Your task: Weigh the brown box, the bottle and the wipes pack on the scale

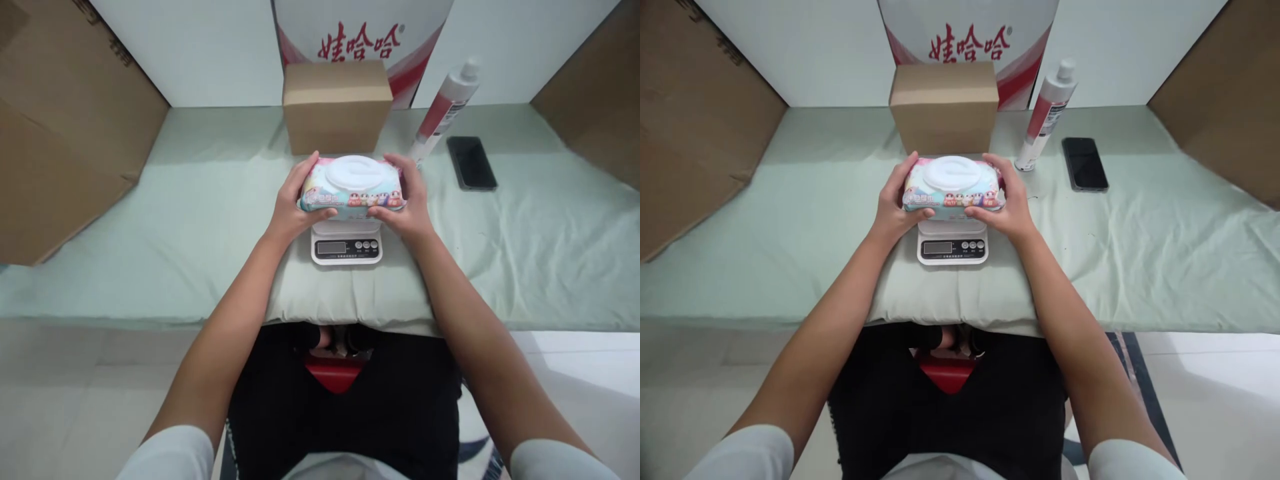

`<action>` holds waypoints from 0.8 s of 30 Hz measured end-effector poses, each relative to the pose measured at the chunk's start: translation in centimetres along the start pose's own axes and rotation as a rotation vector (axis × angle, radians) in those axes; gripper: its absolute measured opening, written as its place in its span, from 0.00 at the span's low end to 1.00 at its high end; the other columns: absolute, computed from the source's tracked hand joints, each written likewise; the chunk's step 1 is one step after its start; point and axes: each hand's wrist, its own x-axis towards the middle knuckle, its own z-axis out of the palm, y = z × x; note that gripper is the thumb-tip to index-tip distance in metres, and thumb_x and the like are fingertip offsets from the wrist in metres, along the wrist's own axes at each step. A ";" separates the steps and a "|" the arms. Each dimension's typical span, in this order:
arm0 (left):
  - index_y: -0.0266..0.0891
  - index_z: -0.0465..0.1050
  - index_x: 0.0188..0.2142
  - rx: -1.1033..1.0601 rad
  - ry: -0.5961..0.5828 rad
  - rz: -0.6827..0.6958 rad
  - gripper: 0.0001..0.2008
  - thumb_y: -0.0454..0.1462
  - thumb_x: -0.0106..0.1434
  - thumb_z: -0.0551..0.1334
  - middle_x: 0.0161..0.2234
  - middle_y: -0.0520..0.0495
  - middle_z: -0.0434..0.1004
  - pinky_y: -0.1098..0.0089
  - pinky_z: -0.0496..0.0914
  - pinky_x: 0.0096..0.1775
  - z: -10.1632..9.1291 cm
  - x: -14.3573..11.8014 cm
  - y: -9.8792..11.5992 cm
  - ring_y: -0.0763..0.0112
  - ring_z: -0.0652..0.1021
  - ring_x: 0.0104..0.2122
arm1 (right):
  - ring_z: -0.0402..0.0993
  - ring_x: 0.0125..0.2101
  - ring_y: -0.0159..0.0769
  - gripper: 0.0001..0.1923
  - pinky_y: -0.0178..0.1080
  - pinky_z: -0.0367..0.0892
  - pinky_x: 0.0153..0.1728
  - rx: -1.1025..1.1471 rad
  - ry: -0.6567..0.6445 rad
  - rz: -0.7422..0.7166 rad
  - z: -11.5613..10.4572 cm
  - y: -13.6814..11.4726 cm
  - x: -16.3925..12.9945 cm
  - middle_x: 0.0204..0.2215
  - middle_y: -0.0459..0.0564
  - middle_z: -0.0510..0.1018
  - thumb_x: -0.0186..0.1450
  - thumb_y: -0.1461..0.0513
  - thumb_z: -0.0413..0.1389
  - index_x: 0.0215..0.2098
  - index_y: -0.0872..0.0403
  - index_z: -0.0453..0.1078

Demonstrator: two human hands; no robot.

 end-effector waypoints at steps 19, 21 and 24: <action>0.49 0.63 0.71 0.118 0.009 -0.089 0.57 0.75 0.50 0.63 0.64 0.37 0.72 0.42 0.67 0.66 0.1 0.3 1.1 0.38 0.71 0.67 | 0.65 0.69 0.62 0.58 0.66 0.67 0.68 -0.086 0.082 0.080 0.7 0.7 -0.8 0.67 0.56 0.66 0.55 0.24 0.58 0.74 0.43 0.55; 0.49 0.62 0.72 0.135 0.004 -0.081 0.57 0.75 0.51 0.62 0.64 0.36 0.71 0.45 0.68 0.66 0.1 0.2 1.0 0.40 0.72 0.66 | 0.66 0.68 0.62 0.58 0.65 0.67 0.68 -0.075 0.084 0.066 0.6 0.7 -0.8 0.67 0.56 0.67 0.55 0.25 0.58 0.73 0.44 0.57; 0.48 0.60 0.73 0.165 -0.004 -0.081 0.57 0.74 0.52 0.62 0.64 0.35 0.72 0.47 0.68 0.65 0.1 0.1 0.9 0.42 0.73 0.65 | 0.68 0.66 0.61 0.57 0.64 0.68 0.67 -0.055 0.098 0.045 0.5 0.7 -0.8 0.65 0.58 0.69 0.55 0.26 0.60 0.71 0.46 0.60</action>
